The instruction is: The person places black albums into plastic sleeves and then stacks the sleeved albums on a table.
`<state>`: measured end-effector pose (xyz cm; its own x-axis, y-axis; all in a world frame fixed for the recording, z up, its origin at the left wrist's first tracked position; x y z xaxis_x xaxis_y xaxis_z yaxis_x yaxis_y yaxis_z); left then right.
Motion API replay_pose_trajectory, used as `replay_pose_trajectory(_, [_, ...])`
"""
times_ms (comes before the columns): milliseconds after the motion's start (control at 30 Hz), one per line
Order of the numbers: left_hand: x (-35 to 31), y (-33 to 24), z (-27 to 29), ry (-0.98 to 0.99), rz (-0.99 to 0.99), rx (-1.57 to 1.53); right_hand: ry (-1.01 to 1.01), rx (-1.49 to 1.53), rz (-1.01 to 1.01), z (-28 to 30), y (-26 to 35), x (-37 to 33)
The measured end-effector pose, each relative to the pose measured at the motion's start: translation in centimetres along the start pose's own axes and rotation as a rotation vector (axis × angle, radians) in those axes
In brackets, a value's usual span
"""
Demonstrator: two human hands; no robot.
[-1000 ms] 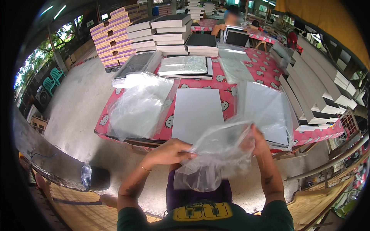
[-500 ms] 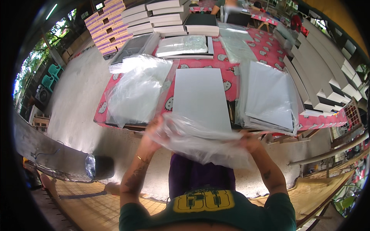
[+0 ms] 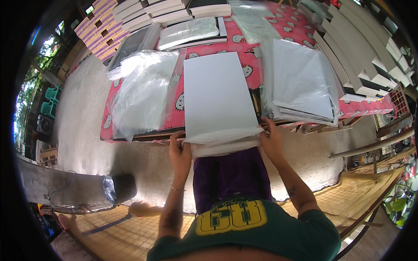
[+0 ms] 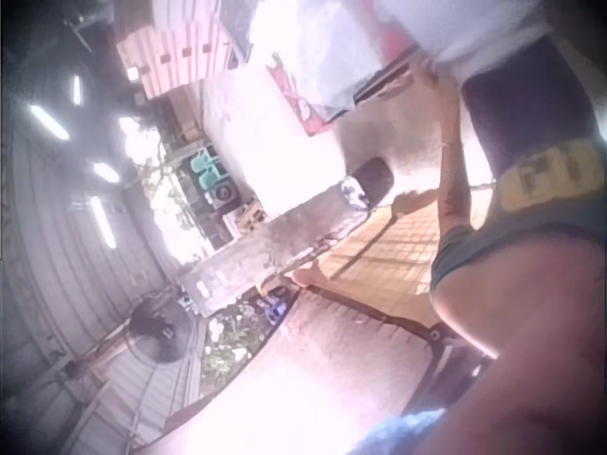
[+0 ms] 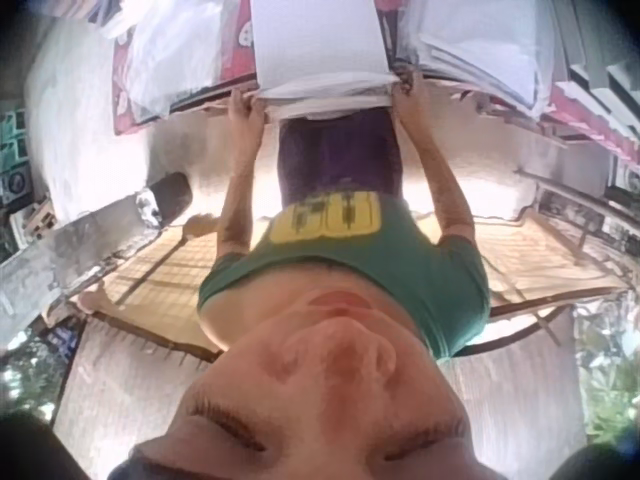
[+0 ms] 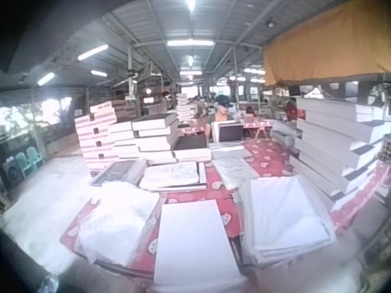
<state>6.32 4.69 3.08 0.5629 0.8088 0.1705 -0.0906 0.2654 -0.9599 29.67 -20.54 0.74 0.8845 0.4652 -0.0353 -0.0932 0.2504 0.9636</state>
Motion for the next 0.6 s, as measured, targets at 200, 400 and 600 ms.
replay_pose_trajectory(200, [-0.2, -0.6, -0.1, 0.009, -0.152, 0.333, -0.043, 0.04, -0.065, -0.7, -1.4, 0.1])
replay_pose_trajectory(400, [-1.2, -5.5, 1.9, 0.223, -0.016, -0.723, 0.254, 0.535, -0.069, 4.3, 4.0, -0.6])
replay_pose_trajectory(600, [4.9, -18.2, 4.7, 0.187, -0.148, -1.309, 0.643, 1.042, 0.151, 3.4, 23.4, 0.8])
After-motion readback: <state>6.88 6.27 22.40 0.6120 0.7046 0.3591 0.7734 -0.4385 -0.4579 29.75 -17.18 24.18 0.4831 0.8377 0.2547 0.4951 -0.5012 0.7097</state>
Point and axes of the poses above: each hand's wrist, its own x-axis towards the middle knuckle, its own z-axis out of the back of the hand, y = z × x, the point moved 9 cm from there along x, towards the middle knuckle, and after that the axes turned 6 degrees about -z, right-handed, at the moved point
